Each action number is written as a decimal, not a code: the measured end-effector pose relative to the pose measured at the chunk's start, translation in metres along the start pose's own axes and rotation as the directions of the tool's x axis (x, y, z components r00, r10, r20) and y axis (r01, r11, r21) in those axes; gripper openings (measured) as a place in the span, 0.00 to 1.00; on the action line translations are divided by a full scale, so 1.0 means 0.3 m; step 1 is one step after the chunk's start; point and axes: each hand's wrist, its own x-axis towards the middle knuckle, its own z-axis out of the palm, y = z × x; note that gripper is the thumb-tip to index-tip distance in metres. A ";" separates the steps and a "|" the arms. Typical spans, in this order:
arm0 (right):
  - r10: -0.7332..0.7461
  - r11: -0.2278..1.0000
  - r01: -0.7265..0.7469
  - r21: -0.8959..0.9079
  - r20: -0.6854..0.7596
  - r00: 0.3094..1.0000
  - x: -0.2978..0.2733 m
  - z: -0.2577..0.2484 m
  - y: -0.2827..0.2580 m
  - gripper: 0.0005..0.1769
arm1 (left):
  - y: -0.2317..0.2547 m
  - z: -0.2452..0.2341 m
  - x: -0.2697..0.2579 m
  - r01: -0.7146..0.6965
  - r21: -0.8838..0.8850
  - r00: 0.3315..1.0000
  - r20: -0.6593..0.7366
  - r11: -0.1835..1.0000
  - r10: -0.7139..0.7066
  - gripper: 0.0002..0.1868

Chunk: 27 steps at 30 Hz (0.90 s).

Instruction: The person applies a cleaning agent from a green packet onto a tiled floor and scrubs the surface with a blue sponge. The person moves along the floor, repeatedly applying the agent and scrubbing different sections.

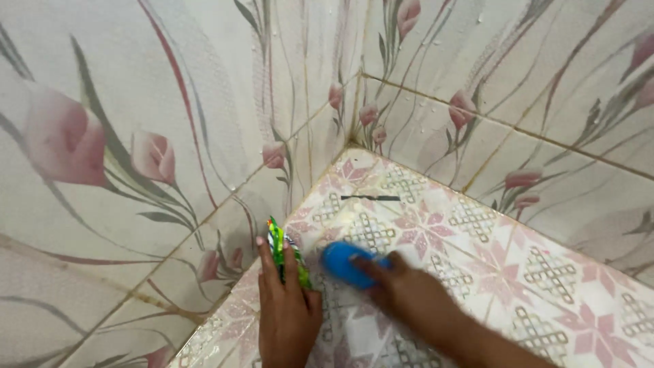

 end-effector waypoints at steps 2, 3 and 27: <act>0.132 0.990 -0.130 -0.051 0.022 0.991 0.037 -0.063 0.196 0.33 | -0.007 0.012 -0.015 -0.051 0.035 0.999 -0.009 0.998 0.051 0.45; 0.254 0.963 -0.249 -0.103 0.035 0.967 0.060 -0.096 0.292 0.35 | -0.012 0.016 -0.021 -0.098 0.075 0.995 -0.021 0.992 0.100 0.44; -0.155 0.987 0.152 0.058 0.039 0.987 0.202 -0.101 0.013 0.27 | -0.057 0.091 -0.009 -0.120 0.124 0.991 -0.049 0.985 0.126 0.41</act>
